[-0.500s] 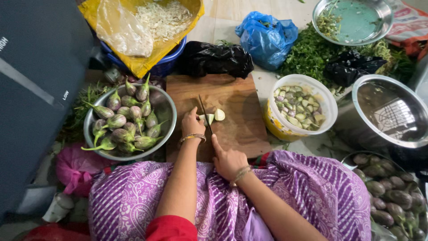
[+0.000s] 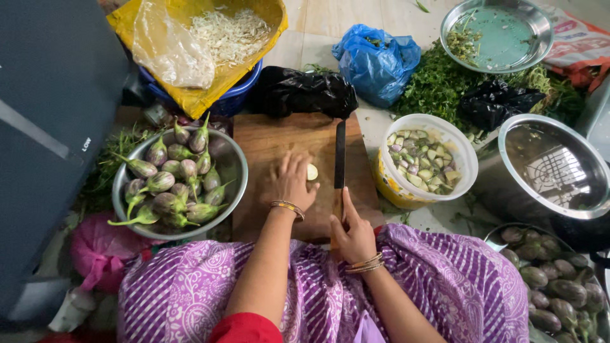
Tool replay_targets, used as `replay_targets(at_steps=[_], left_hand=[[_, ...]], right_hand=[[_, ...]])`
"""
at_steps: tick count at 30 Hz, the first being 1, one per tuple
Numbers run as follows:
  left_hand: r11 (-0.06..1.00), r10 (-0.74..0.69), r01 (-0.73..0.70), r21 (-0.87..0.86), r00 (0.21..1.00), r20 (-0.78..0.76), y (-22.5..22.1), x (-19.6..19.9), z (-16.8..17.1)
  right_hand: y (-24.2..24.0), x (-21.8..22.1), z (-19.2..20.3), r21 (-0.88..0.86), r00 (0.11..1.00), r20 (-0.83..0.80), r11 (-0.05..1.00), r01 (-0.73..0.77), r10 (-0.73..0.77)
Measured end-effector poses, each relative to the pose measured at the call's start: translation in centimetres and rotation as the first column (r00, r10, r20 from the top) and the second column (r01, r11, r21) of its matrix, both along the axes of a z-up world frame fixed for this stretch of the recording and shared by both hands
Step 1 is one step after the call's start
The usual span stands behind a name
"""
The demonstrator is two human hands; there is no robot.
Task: The person chops small eggplants with a knife on a wooden board, placing the pieces into a bowl of water.
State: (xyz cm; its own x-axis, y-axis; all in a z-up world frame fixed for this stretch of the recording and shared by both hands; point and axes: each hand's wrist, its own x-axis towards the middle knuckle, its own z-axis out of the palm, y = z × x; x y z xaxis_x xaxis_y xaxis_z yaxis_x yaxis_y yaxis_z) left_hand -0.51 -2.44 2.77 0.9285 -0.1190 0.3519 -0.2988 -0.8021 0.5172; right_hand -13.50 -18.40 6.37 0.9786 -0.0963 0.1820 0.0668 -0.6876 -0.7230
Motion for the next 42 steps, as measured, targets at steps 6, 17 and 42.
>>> replay_targets(at_steps=[6, 17, 42], left_hand=[[0.995, -0.011, 0.017, 0.099, 0.998, -0.061, 0.0, 0.1, 0.4], [0.995, 0.091, -0.085, 0.044, 0.981, -0.174, 1.4, -1.7, 1.9], [0.996, 0.085, -0.085, -0.001, 0.995, -0.042, 1.8, -1.5, -0.4]], right_hand=[[0.3, 0.5, -0.5, -0.062, 0.993, -0.079, 0.993, -0.097, 0.092], [0.9, 0.1, -0.3, -0.155, 0.982, -0.110, 0.974, -0.168, 0.152], [3.3, 4.1, 0.2, -0.521, 0.924, -0.356, 0.792, -0.318, 0.137]])
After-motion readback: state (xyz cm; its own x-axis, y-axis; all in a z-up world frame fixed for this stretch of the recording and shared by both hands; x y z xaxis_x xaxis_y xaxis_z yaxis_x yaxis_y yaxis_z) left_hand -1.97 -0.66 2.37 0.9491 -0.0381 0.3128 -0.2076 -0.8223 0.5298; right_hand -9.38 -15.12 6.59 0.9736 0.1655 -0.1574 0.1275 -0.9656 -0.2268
